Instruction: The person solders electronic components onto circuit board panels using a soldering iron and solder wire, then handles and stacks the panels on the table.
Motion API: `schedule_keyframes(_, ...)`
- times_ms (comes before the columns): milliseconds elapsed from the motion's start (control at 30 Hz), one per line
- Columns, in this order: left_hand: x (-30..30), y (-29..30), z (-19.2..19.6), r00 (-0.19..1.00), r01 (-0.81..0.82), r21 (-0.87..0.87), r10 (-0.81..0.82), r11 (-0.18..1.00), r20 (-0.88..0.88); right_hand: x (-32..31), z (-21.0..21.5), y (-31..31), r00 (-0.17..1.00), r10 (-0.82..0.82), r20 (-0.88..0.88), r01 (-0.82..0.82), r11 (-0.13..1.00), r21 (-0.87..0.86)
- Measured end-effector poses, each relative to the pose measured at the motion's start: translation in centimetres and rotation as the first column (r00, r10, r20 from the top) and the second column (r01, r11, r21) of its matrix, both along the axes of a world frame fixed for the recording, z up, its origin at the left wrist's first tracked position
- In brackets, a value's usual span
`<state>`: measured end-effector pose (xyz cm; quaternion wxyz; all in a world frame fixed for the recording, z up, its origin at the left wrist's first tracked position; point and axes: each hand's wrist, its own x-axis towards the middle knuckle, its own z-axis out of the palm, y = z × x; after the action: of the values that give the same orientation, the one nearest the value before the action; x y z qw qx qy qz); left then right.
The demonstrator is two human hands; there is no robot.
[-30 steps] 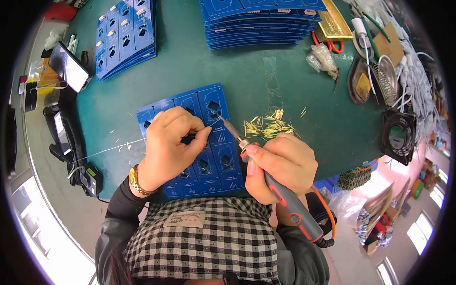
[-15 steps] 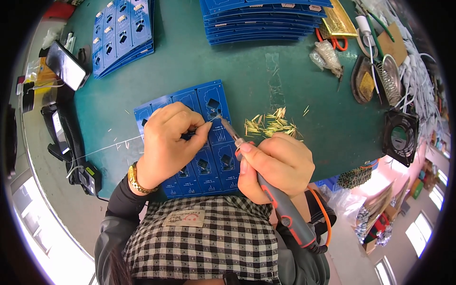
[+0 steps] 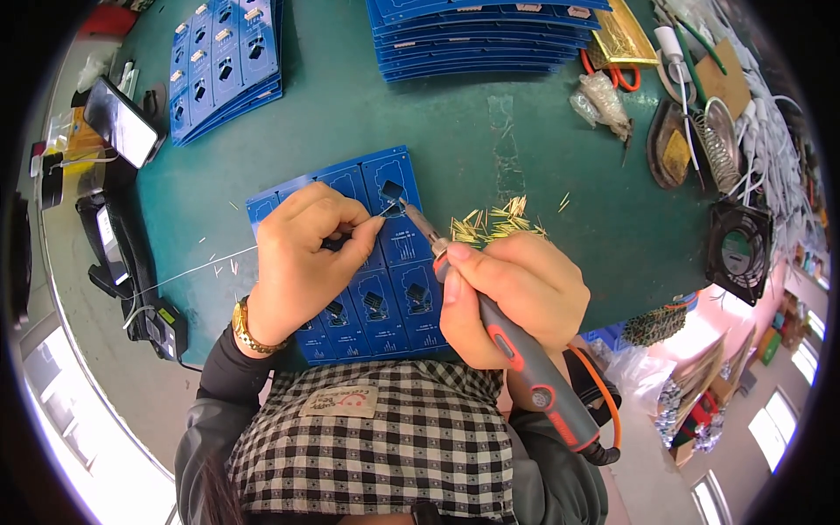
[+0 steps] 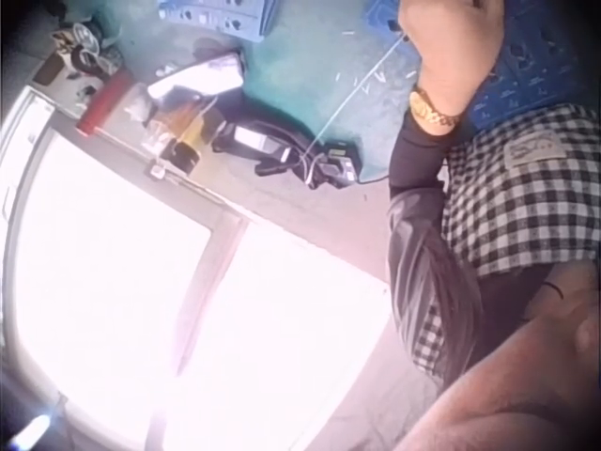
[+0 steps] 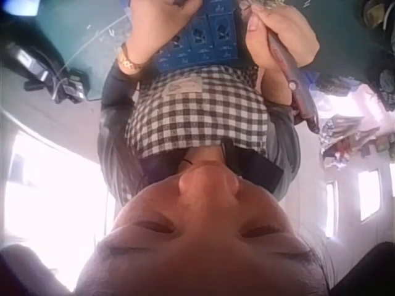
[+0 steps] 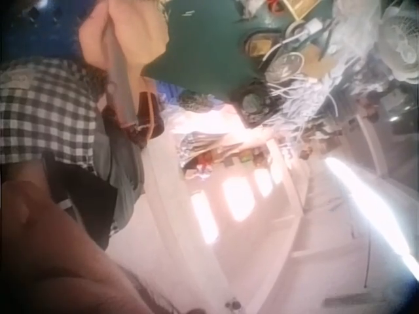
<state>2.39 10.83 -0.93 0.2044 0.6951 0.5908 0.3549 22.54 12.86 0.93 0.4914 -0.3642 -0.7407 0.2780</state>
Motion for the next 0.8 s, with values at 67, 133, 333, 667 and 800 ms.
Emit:
schedule_keyframes(67,0.0,0.1,0.0,1.000,0.003,0.003,-0.003,1.000,-0.009,0.0,-0.2,0.1,1.000,0.011,0.027,-0.011,1.000,-0.009)
schedule_keyframes(133,0.1,0.1,0.0,1.000,0.007,0.005,-0.007,1.000,-0.019,-0.1,-0.4,0.2,0.999,0.032,-0.009,-0.032,0.999,0.012)
schedule_keyframes(333,0.0,0.2,-0.2,1.000,0.010,0.014,-0.009,1.000,-0.030,-0.5,-0.3,0.4,0.998,0.061,0.022,-0.062,0.998,0.018)
schedule_keyframes(667,-0.2,0.2,-0.2,1.000,-0.005,-0.009,0.005,1.000,-0.015,-0.5,-0.6,-0.1,0.992,0.076,0.096,-0.086,0.991,0.104)
schedule_keyframes(800,-0.2,0.3,0.2,0.998,-0.041,-0.031,0.043,0.999,0.037,0.0,0.7,0.4,0.999,0.043,0.005,-0.043,0.997,0.067)
